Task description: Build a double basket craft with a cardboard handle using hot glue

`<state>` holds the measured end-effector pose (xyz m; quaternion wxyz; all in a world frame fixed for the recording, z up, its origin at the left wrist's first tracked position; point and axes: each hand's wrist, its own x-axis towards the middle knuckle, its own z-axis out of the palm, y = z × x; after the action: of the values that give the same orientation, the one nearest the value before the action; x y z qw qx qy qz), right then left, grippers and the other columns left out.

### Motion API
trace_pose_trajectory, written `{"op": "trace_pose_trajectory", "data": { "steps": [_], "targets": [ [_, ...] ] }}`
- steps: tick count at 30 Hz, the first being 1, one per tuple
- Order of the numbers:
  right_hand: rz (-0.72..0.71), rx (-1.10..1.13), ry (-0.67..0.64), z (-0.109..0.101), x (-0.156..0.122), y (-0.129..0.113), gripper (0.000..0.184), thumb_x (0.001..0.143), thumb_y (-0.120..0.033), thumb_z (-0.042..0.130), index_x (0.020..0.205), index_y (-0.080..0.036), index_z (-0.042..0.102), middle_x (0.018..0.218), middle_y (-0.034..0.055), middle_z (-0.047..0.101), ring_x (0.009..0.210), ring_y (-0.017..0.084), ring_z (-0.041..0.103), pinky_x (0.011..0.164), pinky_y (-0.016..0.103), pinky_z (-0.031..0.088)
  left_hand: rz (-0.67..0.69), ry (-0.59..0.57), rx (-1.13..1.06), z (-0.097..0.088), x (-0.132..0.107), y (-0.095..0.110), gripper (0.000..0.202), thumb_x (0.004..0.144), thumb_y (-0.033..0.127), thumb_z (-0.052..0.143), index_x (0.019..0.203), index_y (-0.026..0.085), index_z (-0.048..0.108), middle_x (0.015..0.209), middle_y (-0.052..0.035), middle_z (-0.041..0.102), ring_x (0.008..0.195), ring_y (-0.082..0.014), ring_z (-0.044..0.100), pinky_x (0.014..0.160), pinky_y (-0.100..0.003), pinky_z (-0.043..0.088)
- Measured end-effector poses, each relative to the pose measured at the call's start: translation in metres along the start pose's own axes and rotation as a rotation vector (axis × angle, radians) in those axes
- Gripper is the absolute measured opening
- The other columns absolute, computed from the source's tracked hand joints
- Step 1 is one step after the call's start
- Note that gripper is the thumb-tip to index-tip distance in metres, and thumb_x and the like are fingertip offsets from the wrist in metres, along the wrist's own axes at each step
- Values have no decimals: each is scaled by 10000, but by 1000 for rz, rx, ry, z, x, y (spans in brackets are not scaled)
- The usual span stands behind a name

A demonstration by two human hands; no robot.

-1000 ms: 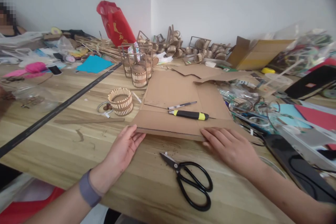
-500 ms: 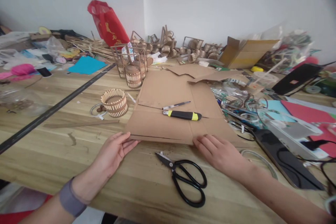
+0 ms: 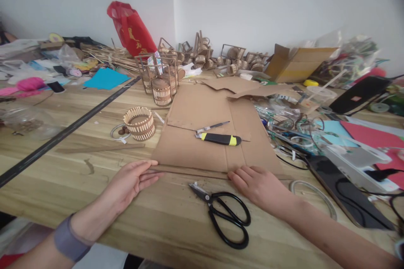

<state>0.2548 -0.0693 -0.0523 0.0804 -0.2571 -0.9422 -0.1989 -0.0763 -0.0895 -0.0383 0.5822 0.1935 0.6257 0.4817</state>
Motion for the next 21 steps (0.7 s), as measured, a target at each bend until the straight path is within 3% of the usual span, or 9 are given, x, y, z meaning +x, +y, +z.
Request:
{"op": "trace_pose_trajectory", "data": {
  "steps": [4, 7, 11, 13, 15, 18, 21],
  "targets": [
    [37, 23, -7, -6, 1, 0, 306, 1025, -165, 316, 957, -150, 613, 750, 37, 655, 634, 183, 621, 542, 309, 402, 1, -29, 56, -11, -1, 0, 60, 788, 105, 651, 800, 148, 690, 938, -89, 748, 780, -196, 739, 760, -279, 612],
    [70, 20, 41, -13, 0, 3, 363, 1054, -290, 283, 928, -166, 600, 719, 32, 635, 641, 182, 612, 533, 300, 379, 123, -69, 253, -23, 2, 0, 120, 789, 246, 667, 868, 158, 686, 973, -92, 744, 795, -219, 730, 777, -332, 603],
    [101, 6, 63, -21, 1, 7, 378, 1058, -299, 264, 908, -173, 587, 715, 29, 625, 652, 180, 608, 517, 293, 353, 617, -175, 873, -33, 3, 2, 261, 823, 420, 598, 912, 204, 713, 984, -85, 738, 963, -279, 673, 891, -426, 536],
    [96, 14, 65, -24, 3, 4, 380, 1058, -292, 266, 894, -173, 587, 711, 28, 622, 640, 178, 604, 517, 295, 361, 878, -233, 1146, -31, 0, 0, 261, 844, 400, 570, 963, 221, 718, 999, -83, 730, 1027, -295, 634, 924, -452, 503],
    [91, 43, 57, -28, 7, -2, 385, 1056, -295, 268, 888, -174, 593, 712, 27, 626, 632, 179, 606, 522, 298, 379, 1030, -297, 1324, -24, -3, -6, 256, 875, 315, 527, 1028, 223, 710, 1004, -86, 724, 998, -289, 634, 895, -449, 510],
    [113, 144, 6, -36, 9, -14, 361, 1049, -308, 295, 929, -176, 610, 737, 27, 645, 637, 183, 624, 537, 296, 422, 1066, -353, 1454, -15, -6, -19, 322, 883, 168, 453, 1067, 237, 708, 1019, -87, 724, 913, -262, 664, 828, -403, 538],
    [228, 287, -76, -42, 6, -14, 284, 1016, -366, 404, 1021, -186, 623, 810, 41, 680, 712, 197, 664, 591, 293, 487, 1009, -387, 1445, -14, 0, -29, 302, 868, 171, 492, 1020, 273, 733, 984, -68, 733, 899, -248, 684, 805, -332, 552]
  ]
}}
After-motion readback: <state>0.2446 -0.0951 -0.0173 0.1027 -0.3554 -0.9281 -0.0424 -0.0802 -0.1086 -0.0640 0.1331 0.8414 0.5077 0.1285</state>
